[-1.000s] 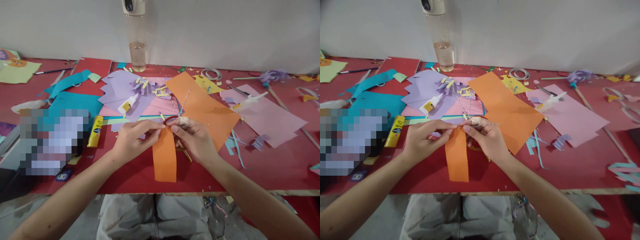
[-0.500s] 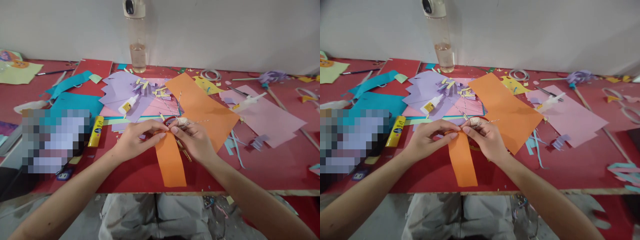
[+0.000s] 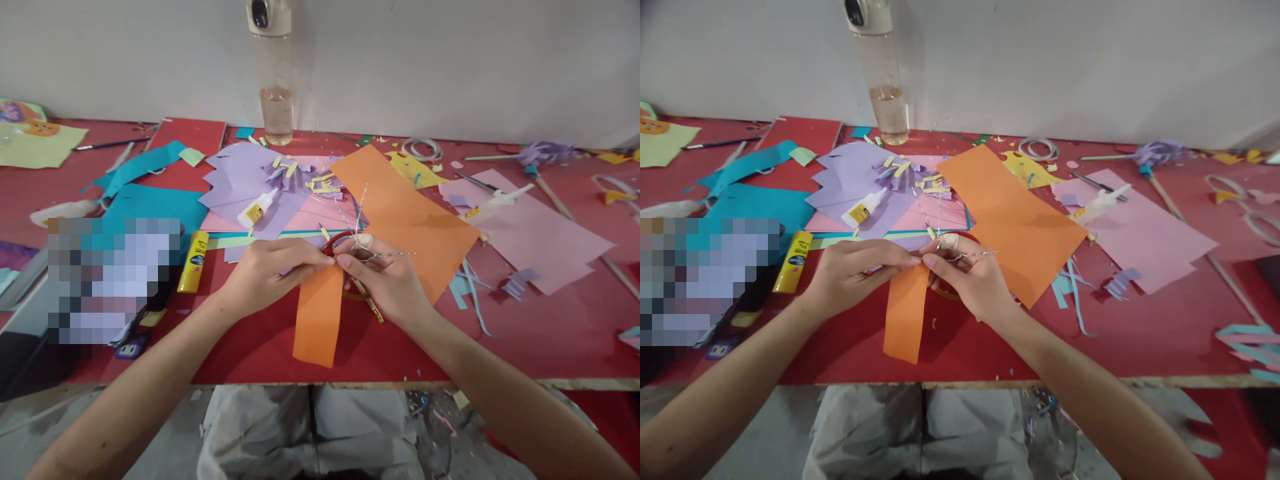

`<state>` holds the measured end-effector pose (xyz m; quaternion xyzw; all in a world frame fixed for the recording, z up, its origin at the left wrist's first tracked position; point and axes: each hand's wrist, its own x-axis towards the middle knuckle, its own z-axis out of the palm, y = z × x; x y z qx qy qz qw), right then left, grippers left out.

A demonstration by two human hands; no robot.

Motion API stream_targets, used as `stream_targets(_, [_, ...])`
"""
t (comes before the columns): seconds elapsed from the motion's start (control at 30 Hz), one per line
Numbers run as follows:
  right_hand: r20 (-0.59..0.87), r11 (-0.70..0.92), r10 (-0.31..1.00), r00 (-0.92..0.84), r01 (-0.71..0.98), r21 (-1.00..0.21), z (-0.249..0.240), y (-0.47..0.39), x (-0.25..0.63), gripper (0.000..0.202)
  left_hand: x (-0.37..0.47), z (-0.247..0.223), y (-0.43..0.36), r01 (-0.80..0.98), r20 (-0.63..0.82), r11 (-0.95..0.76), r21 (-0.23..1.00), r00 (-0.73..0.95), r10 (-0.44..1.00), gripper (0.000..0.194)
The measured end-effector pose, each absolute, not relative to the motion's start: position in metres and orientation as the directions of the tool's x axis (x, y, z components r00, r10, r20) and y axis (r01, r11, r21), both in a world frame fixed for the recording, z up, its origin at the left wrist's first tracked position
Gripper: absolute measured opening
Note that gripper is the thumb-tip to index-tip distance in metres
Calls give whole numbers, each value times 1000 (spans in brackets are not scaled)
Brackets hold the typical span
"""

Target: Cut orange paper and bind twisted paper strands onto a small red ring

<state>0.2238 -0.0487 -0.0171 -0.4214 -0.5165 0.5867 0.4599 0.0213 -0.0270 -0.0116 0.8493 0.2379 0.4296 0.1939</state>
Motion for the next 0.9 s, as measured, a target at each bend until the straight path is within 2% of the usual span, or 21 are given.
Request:
stream_targets(0.07, [3,-6,981,-193,-49,-999,-18,-49,224,11,22,-10,-28,233,591,-760,606,508,627,12])
stream_targets(0.2, [40,45,987,-155,26,-999,-18,-48,226,12,24,-6,-30,257,389,-556,790,491,780,10])
stream_targets(0.3, [36,41,989,-146,33,-999,-18,-48,226,14,24,-5,-30,251,346,-487,836,447,825,13])
stream_targets(0.43, [23,26,989,-146,21,-999,-18,-48,228,16,22,-5,-28,314,360,-517,796,441,822,8])
stream_targets(0.67, [45,49,979,-197,17,-999,-20,-48,229,14,22,-11,-29,312,569,-704,638,426,704,8])
stream_targets(0.8, [29,43,980,-195,68,-997,-20,-49,230,14,21,-12,-29,299,570,-725,621,462,679,11])
stream_targets(0.9, [26,35,979,-203,39,-999,-19,-48,230,11,20,-10,-29,272,542,-718,641,501,674,13])
